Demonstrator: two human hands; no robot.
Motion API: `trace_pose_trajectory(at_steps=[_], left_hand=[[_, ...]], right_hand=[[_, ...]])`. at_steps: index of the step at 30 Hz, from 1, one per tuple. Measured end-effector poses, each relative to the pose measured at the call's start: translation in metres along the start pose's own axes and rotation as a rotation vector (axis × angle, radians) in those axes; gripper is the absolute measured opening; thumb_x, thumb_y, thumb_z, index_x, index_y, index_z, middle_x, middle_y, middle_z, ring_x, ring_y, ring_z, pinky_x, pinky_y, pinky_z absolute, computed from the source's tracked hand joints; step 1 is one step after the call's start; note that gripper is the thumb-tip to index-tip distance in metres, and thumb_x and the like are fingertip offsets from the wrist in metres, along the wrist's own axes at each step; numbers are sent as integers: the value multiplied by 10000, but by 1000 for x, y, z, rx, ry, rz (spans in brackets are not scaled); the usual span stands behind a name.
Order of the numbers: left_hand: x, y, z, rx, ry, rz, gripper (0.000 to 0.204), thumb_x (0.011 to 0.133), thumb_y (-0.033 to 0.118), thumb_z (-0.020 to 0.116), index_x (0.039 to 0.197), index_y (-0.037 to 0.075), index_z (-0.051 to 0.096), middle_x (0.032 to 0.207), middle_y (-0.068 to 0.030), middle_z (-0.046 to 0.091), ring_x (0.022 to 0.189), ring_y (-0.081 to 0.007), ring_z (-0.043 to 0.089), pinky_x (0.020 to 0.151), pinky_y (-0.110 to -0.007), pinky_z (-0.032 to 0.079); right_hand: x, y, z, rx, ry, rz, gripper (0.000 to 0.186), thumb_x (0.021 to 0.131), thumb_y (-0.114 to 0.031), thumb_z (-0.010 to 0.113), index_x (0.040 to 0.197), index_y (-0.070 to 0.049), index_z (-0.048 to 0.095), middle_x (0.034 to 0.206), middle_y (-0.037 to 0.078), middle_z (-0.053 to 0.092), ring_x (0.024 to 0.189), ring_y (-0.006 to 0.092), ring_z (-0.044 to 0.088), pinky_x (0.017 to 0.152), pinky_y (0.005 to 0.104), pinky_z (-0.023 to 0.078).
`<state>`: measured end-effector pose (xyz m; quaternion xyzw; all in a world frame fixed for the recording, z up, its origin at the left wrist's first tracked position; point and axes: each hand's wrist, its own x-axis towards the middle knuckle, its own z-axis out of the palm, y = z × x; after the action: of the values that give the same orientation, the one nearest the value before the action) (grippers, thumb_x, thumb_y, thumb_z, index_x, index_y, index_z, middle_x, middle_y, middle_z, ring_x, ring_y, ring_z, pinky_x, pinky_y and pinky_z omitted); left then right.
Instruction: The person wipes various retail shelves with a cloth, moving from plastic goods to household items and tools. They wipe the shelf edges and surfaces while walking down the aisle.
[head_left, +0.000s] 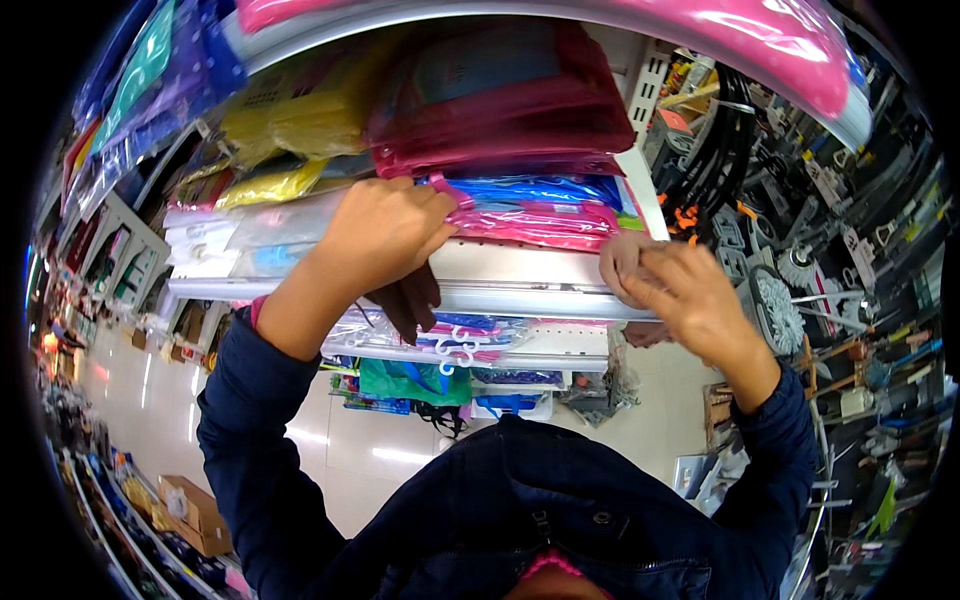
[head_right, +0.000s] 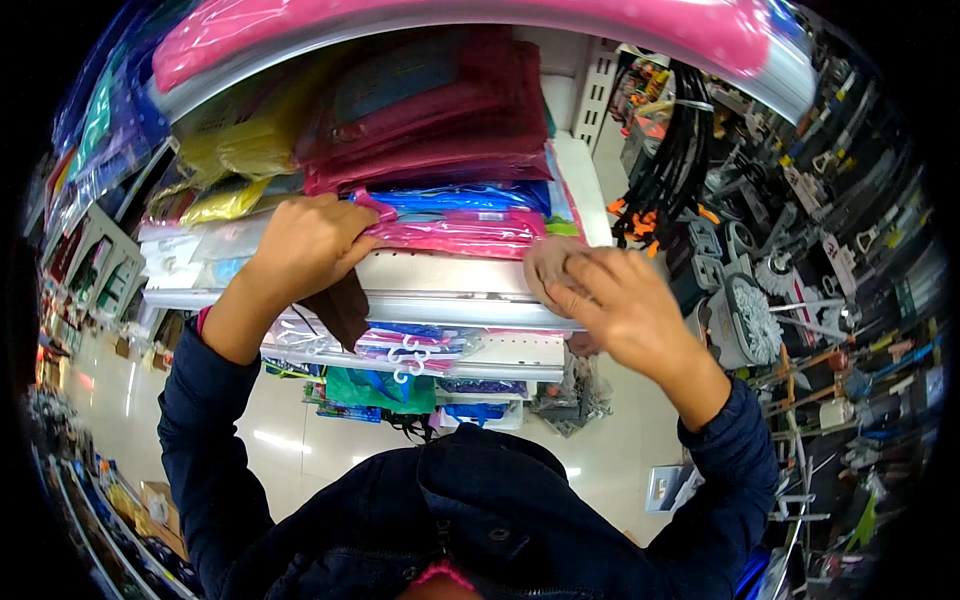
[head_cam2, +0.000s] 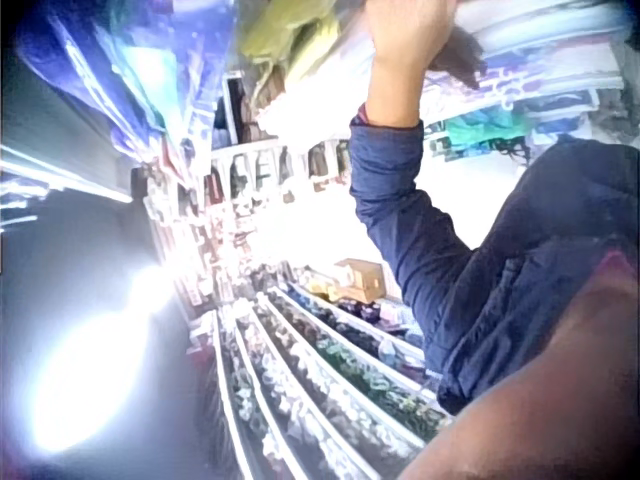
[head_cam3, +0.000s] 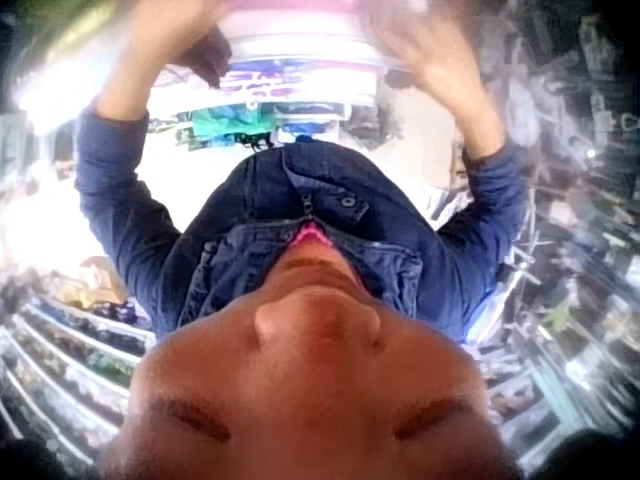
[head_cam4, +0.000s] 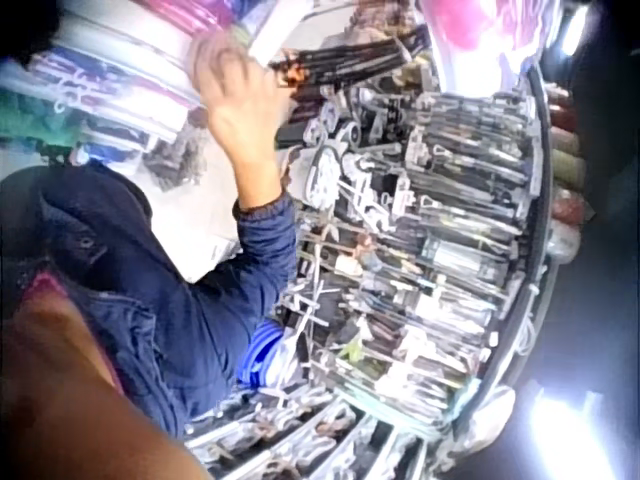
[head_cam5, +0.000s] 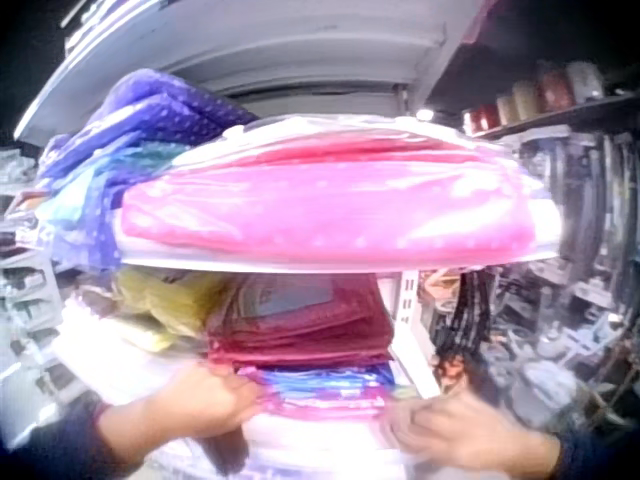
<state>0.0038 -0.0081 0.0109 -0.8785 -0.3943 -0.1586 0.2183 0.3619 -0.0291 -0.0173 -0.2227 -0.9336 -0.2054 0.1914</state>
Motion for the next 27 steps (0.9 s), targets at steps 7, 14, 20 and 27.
trace_pose_trajectory(at_steps=[7,14,20,27], left_hand=[[13,-11,-10,19,-149,-82,214,826,292,630,852,83,670,769,-98,661,706,-313,626,607,-407,485],[19,-20,-15,-14,-131,-38,218,813,291,635,811,75,669,746,-125,656,699,-342,621,601,-428,481],[27,-21,-14,-69,-145,-24,222,797,300,650,776,79,663,722,-156,642,706,-367,619,617,-463,481],[16,-15,-7,-40,-200,-83,216,794,296,647,827,83,659,784,-141,656,766,-346,630,647,-446,487]], right_hand=[[28,-16,7,74,-219,116,417,613,-62,661,1027,-15,639,994,153,601,942,336,581,790,403,495],[141,-62,71,331,-187,-60,265,741,-79,569,988,-11,636,1011,155,613,958,299,574,847,388,470],[200,-82,98,582,-284,-103,246,686,-44,559,903,-10,669,899,212,659,864,368,627,802,424,496],[83,-44,37,237,-111,123,273,720,-21,580,986,-10,640,952,163,642,917,316,623,809,391,510]])
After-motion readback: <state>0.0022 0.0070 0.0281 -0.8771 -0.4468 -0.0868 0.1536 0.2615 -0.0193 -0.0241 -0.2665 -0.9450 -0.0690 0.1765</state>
